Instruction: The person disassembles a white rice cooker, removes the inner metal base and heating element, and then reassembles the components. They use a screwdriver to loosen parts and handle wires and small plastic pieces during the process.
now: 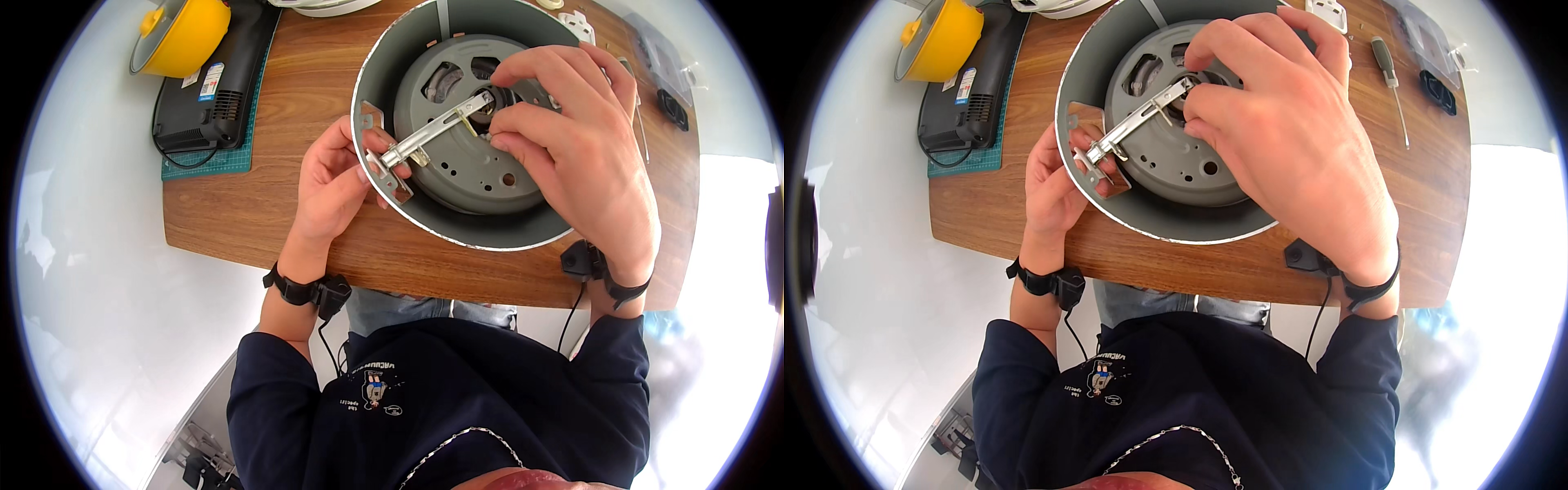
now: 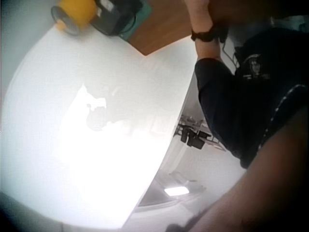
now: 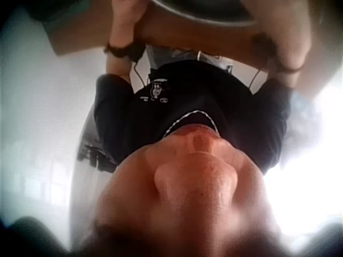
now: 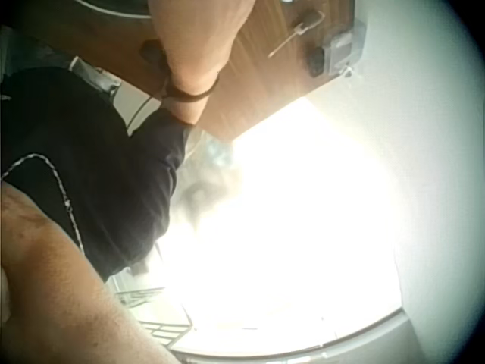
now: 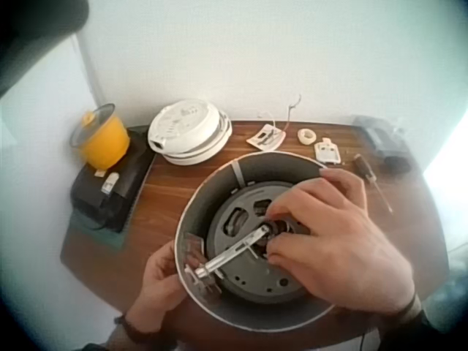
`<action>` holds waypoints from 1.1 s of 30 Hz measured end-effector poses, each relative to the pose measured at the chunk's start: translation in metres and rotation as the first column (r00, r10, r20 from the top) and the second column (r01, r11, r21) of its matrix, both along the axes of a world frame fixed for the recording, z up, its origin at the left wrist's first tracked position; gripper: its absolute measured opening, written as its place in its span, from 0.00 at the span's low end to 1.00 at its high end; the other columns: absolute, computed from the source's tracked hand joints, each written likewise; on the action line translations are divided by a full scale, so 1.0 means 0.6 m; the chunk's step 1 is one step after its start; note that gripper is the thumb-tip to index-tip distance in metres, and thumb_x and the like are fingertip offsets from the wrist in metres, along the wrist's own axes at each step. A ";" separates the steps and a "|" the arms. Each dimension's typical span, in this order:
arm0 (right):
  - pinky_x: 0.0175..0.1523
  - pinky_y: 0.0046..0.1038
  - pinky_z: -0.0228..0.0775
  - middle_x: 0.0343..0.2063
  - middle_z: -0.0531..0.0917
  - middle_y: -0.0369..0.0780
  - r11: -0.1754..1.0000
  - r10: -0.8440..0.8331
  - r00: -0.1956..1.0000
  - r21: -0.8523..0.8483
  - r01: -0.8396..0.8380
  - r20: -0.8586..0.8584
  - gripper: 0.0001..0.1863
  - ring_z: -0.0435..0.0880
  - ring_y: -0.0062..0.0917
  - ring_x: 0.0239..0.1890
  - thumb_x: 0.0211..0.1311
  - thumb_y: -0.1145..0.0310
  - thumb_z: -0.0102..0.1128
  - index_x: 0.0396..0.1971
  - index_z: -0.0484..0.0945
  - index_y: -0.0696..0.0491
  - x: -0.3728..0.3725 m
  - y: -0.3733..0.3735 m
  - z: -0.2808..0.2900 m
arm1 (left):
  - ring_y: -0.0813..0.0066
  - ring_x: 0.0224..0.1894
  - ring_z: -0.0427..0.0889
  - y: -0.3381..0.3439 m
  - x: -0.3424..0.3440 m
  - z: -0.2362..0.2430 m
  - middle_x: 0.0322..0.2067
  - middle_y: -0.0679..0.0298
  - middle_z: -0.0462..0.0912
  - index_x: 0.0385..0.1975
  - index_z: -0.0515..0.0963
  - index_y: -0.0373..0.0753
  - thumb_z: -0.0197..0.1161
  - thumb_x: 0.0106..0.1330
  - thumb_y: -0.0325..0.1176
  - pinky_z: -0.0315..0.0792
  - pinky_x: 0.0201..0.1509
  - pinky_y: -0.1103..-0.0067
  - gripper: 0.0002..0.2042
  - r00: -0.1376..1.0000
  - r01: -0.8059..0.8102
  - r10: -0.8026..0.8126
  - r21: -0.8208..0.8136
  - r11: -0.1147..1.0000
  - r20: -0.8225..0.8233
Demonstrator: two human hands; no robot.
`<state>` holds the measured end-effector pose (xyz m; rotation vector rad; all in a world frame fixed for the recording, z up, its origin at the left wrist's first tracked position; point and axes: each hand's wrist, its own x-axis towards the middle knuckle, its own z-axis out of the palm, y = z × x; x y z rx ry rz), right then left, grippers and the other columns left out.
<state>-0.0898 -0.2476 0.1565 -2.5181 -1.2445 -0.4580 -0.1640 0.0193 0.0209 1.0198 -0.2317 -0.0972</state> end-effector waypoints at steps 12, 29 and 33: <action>0.59 0.38 0.72 0.45 0.84 0.36 0.942 0.331 0.943 -0.038 -0.332 -0.040 0.18 0.83 0.36 0.50 0.53 0.75 0.74 0.46 0.84 0.52 0.031 0.023 0.006 | 0.72 0.46 0.88 -0.007 -0.001 0.002 0.49 0.57 0.82 0.54 0.75 0.34 0.63 0.76 0.29 0.83 0.38 0.81 0.11 1.000 0.001 -0.003 -0.060 0.998 -0.018; 0.56 0.36 0.72 0.42 0.79 0.37 0.842 0.507 0.849 -0.127 -0.525 -0.150 0.16 0.80 0.31 0.49 0.60 0.71 0.70 0.49 0.83 0.52 0.061 0.068 0.004 | 0.78 0.45 0.84 -0.025 0.010 0.006 0.50 0.61 0.83 0.57 0.71 0.35 0.67 0.76 0.28 0.81 0.43 0.79 0.16 0.984 -0.177 0.179 -0.096 0.979 0.014; 0.58 0.36 0.71 0.45 0.80 0.38 0.856 0.480 0.862 -0.129 -0.501 -0.164 0.19 0.80 0.32 0.52 0.60 0.69 0.72 0.51 0.81 0.52 0.058 0.078 -0.004 | 0.76 0.41 0.85 -0.023 0.010 0.000 0.46 0.60 0.85 0.57 0.71 0.34 0.68 0.76 0.30 0.82 0.43 0.78 0.16 0.989 -0.141 0.144 -0.113 0.984 0.025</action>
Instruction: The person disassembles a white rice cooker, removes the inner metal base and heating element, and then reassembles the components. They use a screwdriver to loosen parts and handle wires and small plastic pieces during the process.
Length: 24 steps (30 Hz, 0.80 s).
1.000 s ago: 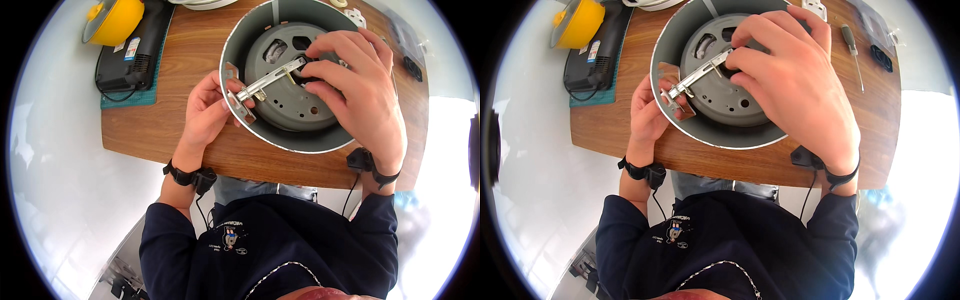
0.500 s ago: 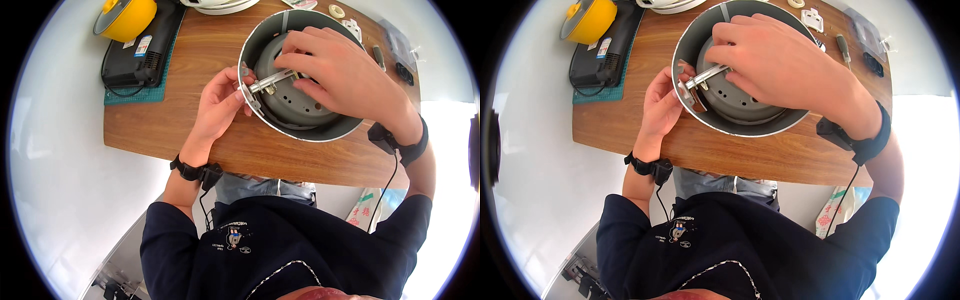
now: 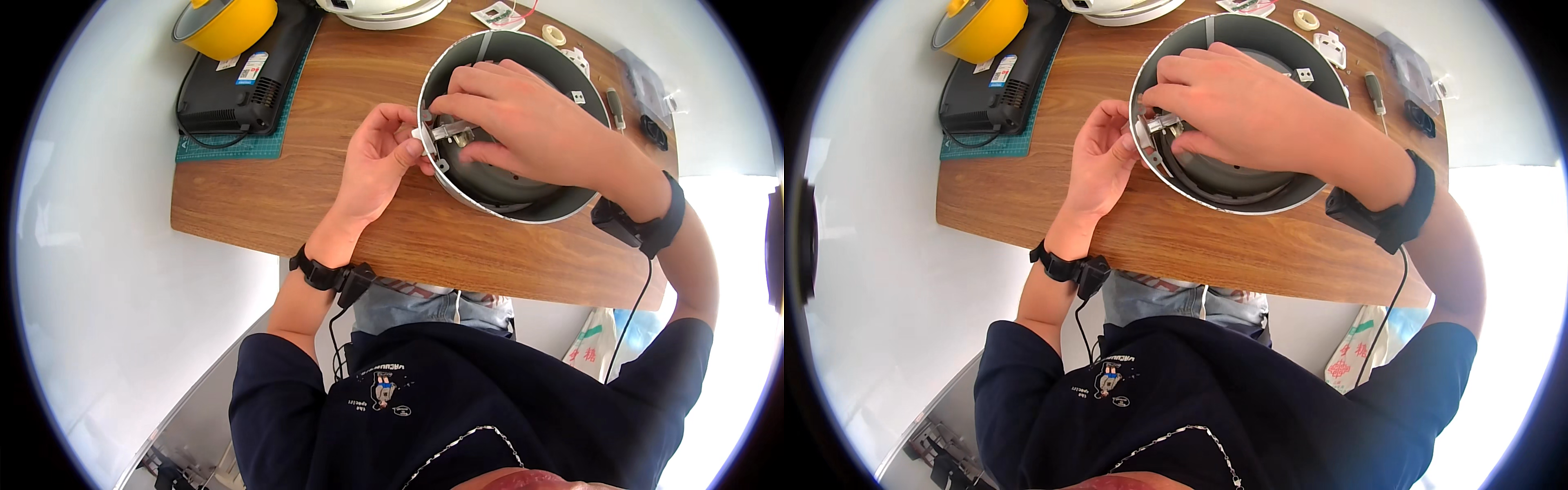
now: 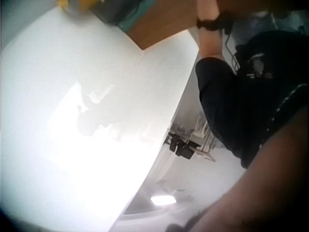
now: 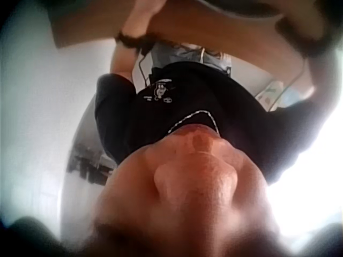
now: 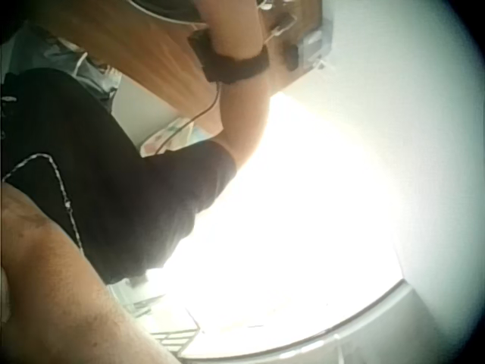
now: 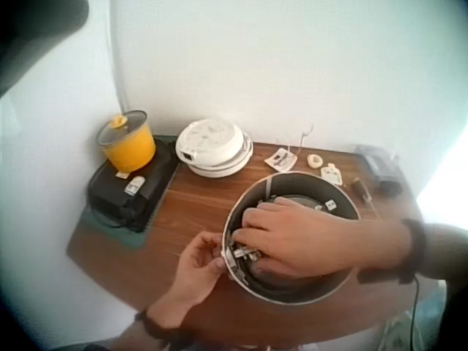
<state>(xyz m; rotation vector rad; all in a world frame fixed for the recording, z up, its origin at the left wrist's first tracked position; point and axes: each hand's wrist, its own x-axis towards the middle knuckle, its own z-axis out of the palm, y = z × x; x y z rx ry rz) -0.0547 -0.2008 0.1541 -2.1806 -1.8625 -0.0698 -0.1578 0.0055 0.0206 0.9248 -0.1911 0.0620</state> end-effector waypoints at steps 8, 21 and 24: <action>0.55 0.36 0.73 0.40 0.82 0.39 0.993 -0.088 0.996 0.077 0.090 -0.031 0.19 0.81 0.35 0.48 0.59 0.69 0.73 0.49 0.79 0.51 -0.016 0.011 -0.015 | 0.74 0.45 0.88 0.003 -0.001 -0.004 0.47 0.56 0.87 0.57 0.73 0.32 0.66 0.76 0.29 0.86 0.49 0.77 0.15 1.000 0.012 -0.012 0.008 1.000 0.004; 0.45 0.36 0.78 0.33 0.82 0.36 0.955 -0.105 0.992 0.270 0.121 -0.073 0.10 0.82 0.34 0.41 0.53 0.75 0.72 0.35 0.82 0.51 -0.022 0.006 -0.032 | 0.79 0.45 0.81 0.008 0.012 0.028 0.58 0.62 0.75 0.60 0.80 0.38 0.75 0.64 0.22 0.81 0.47 0.79 0.23 0.906 -0.377 0.208 0.479 0.792 0.368; 0.45 0.35 0.79 0.34 0.83 0.35 0.951 -0.110 0.994 0.289 0.106 -0.004 0.10 0.83 0.33 0.41 0.53 0.76 0.72 0.35 0.83 0.50 -0.020 -0.004 -0.031 | 0.74 0.46 0.82 0.025 0.022 0.071 0.58 0.61 0.76 0.57 0.84 0.40 0.76 0.60 0.22 0.80 0.48 0.78 0.23 0.833 -0.494 0.073 0.677 0.545 0.549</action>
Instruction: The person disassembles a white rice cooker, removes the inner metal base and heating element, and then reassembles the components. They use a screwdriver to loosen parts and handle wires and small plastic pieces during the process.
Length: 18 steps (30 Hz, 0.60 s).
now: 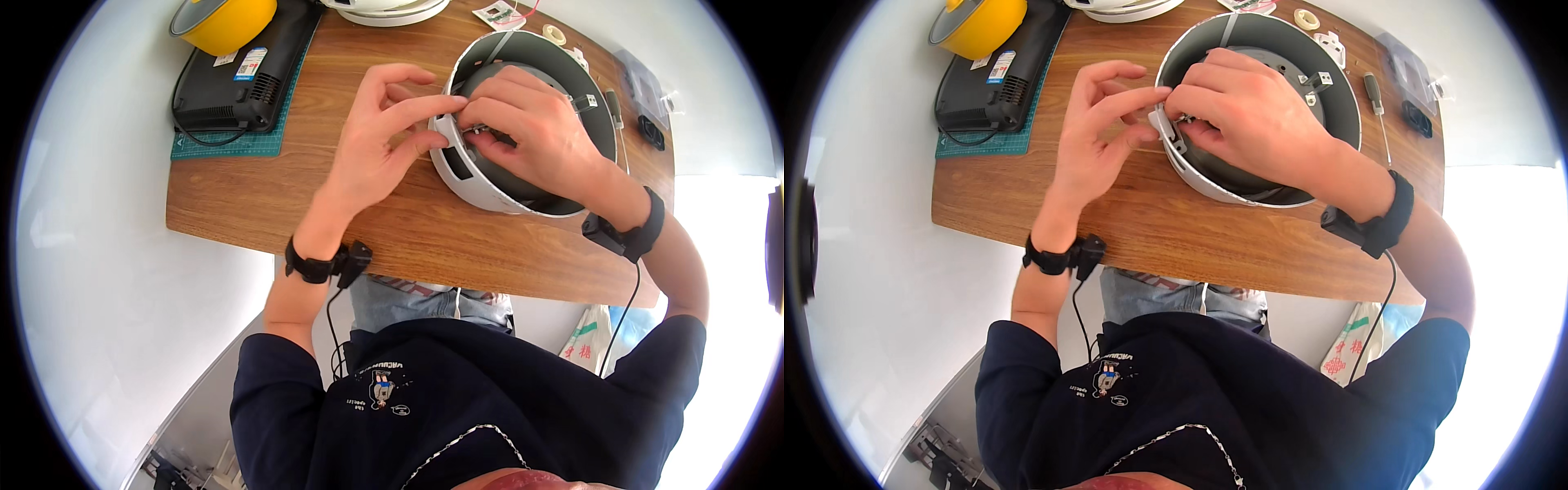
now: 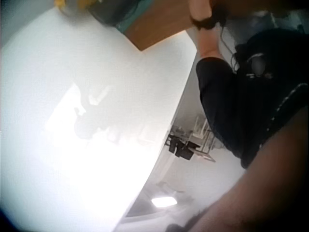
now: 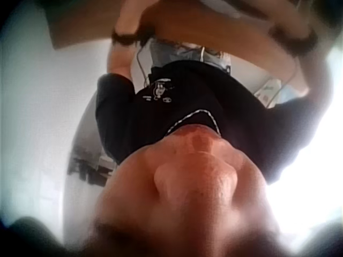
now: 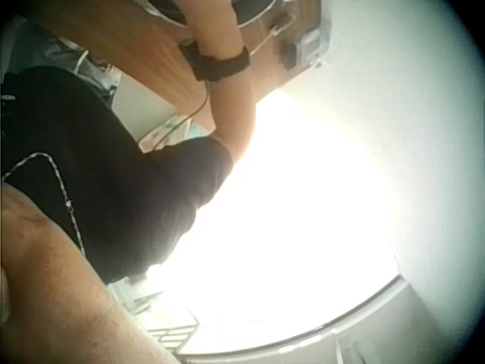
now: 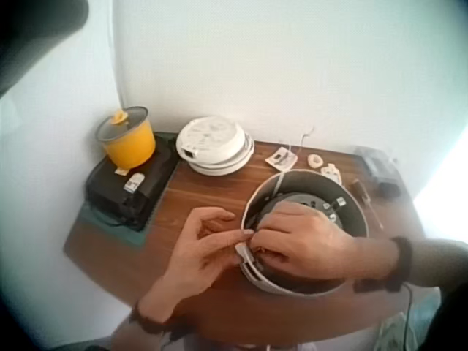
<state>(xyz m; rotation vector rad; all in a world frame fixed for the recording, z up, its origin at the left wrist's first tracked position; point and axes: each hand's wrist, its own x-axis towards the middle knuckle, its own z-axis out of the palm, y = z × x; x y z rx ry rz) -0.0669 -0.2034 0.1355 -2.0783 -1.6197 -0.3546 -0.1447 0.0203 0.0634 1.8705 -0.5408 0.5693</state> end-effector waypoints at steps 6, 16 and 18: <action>0.45 0.34 0.79 0.35 0.84 0.34 0.998 -0.055 0.996 0.003 0.055 0.068 0.11 0.83 0.33 0.40 0.54 0.75 0.73 0.37 0.83 0.48 -0.001 -0.018 0.016 | 0.70 0.45 0.81 0.024 0.050 0.045 0.54 0.62 0.76 0.51 0.85 0.40 0.76 0.52 0.17 0.81 0.47 0.75 0.24 0.987 0.150 -0.158 0.257 0.955 0.014; 0.40 0.32 0.80 0.35 0.85 0.35 0.981 -0.191 0.978 -0.020 0.193 0.089 0.14 0.86 0.32 0.34 0.57 0.77 0.70 0.43 0.82 0.49 -0.009 -0.056 0.046 | 0.71 0.41 0.80 0.007 0.077 0.024 0.42 0.63 0.73 0.38 0.78 0.36 0.71 0.50 0.07 0.81 0.39 0.77 0.19 0.980 0.191 -0.196 0.108 0.976 0.039; 0.40 0.32 0.81 0.35 0.86 0.37 0.957 -0.289 0.947 -0.052 0.284 -0.138 0.16 0.88 0.32 0.35 0.58 0.78 0.69 0.45 0.81 0.50 -0.013 -0.072 0.043 | 0.71 0.39 0.80 0.008 0.080 0.020 0.41 0.63 0.73 0.37 0.78 0.37 0.70 0.50 0.06 0.80 0.37 0.78 0.19 0.981 0.188 -0.191 0.066 0.980 0.035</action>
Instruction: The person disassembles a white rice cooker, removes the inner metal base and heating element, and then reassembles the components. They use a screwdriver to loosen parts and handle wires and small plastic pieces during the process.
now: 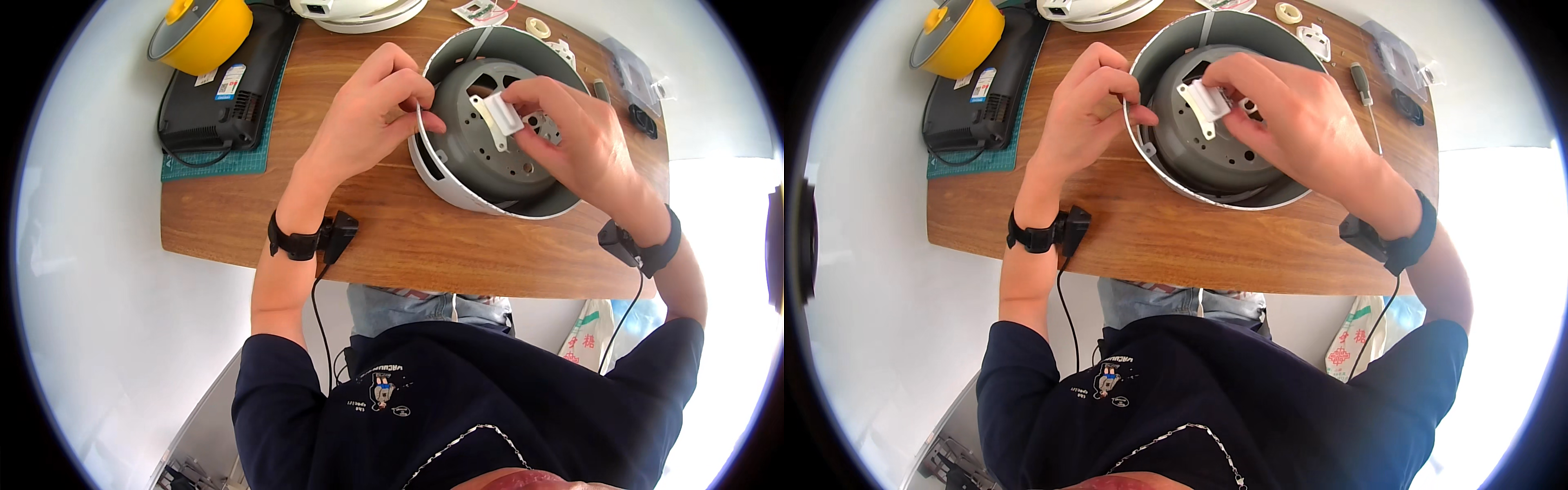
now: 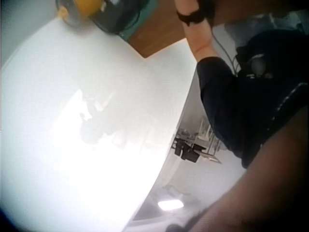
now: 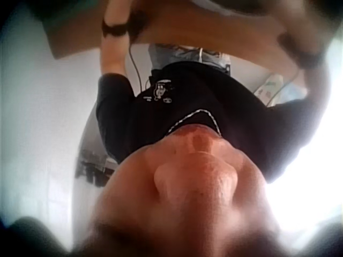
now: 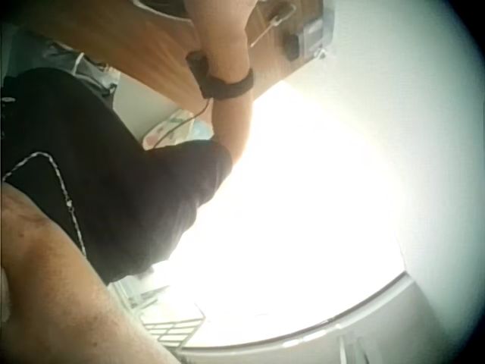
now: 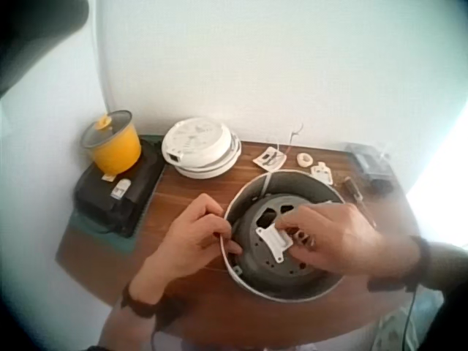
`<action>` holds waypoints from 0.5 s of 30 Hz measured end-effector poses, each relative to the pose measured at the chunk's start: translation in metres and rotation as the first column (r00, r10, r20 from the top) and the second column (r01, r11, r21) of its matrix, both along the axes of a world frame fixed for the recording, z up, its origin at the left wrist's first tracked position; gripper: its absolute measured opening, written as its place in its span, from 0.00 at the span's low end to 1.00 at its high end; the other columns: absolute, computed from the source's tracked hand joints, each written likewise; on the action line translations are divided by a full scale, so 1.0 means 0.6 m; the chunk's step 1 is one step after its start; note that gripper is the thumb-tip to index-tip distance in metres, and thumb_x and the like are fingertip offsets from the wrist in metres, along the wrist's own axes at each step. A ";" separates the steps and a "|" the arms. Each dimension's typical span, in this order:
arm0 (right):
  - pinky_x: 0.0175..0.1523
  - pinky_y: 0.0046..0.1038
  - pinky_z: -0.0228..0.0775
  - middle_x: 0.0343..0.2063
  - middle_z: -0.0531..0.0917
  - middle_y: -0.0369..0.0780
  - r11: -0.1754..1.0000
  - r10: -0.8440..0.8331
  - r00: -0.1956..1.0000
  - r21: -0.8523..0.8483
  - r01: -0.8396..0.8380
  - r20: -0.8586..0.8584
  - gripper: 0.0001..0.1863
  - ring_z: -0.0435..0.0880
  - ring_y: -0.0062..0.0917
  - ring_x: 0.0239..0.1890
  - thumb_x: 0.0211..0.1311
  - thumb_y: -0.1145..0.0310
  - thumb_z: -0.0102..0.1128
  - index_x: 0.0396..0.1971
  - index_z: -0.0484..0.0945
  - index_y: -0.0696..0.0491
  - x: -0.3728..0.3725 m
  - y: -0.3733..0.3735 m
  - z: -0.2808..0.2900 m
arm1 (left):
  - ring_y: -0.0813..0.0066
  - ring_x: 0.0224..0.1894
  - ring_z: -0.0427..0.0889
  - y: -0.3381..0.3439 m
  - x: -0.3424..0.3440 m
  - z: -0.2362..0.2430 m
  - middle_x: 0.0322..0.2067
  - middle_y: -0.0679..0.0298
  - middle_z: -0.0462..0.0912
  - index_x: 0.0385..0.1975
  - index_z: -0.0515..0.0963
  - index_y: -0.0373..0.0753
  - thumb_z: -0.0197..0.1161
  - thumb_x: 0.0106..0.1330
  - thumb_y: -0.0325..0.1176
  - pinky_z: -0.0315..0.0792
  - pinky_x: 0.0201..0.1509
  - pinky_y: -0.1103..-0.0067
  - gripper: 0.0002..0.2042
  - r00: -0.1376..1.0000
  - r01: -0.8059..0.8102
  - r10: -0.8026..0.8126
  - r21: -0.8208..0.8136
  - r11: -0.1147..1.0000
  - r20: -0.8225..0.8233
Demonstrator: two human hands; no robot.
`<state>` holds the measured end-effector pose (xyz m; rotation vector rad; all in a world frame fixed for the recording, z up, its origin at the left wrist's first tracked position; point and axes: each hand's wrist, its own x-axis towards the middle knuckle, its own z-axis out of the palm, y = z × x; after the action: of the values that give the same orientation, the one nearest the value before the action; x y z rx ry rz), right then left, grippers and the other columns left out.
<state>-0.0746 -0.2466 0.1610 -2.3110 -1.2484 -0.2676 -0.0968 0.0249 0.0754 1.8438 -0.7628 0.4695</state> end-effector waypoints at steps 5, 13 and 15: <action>0.48 0.29 0.85 0.36 0.88 0.39 0.993 -0.086 0.988 0.070 0.095 -0.126 0.23 0.90 0.29 0.39 0.58 0.80 0.66 0.55 0.82 0.49 0.013 -0.012 -0.008 | 0.71 0.38 0.80 -0.002 0.001 0.001 0.40 0.63 0.74 0.37 0.77 0.37 0.70 0.49 0.05 0.78 0.36 0.78 0.20 1.000 -0.018 0.018 -0.014 1.000 -0.009; 0.51 0.26 0.83 0.37 0.89 0.36 0.982 -0.109 0.964 0.125 0.142 -0.241 0.30 0.88 0.22 0.39 0.58 0.82 0.63 0.62 0.83 0.46 0.037 -0.037 0.011 | 0.74 0.39 0.79 0.009 -0.009 0.008 0.42 0.63 0.75 0.43 0.81 0.38 0.59 0.61 0.09 0.77 0.39 0.80 0.16 0.999 -0.013 0.015 0.053 0.998 -0.029; 0.50 0.25 0.83 0.37 0.89 0.36 0.982 -0.118 0.959 0.115 0.151 -0.256 0.29 0.88 0.21 0.38 0.58 0.81 0.64 0.61 0.83 0.46 0.040 -0.039 0.012 | 0.75 0.38 0.78 0.008 -0.008 0.009 0.42 0.64 0.75 0.45 0.81 0.39 0.57 0.63 0.10 0.76 0.39 0.81 0.17 1.000 0.001 0.000 0.048 0.999 -0.022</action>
<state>-0.0509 -0.2698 0.1683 -2.2368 -0.9238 -0.0997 -0.1016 0.0298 0.0810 1.8901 -0.7654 0.4335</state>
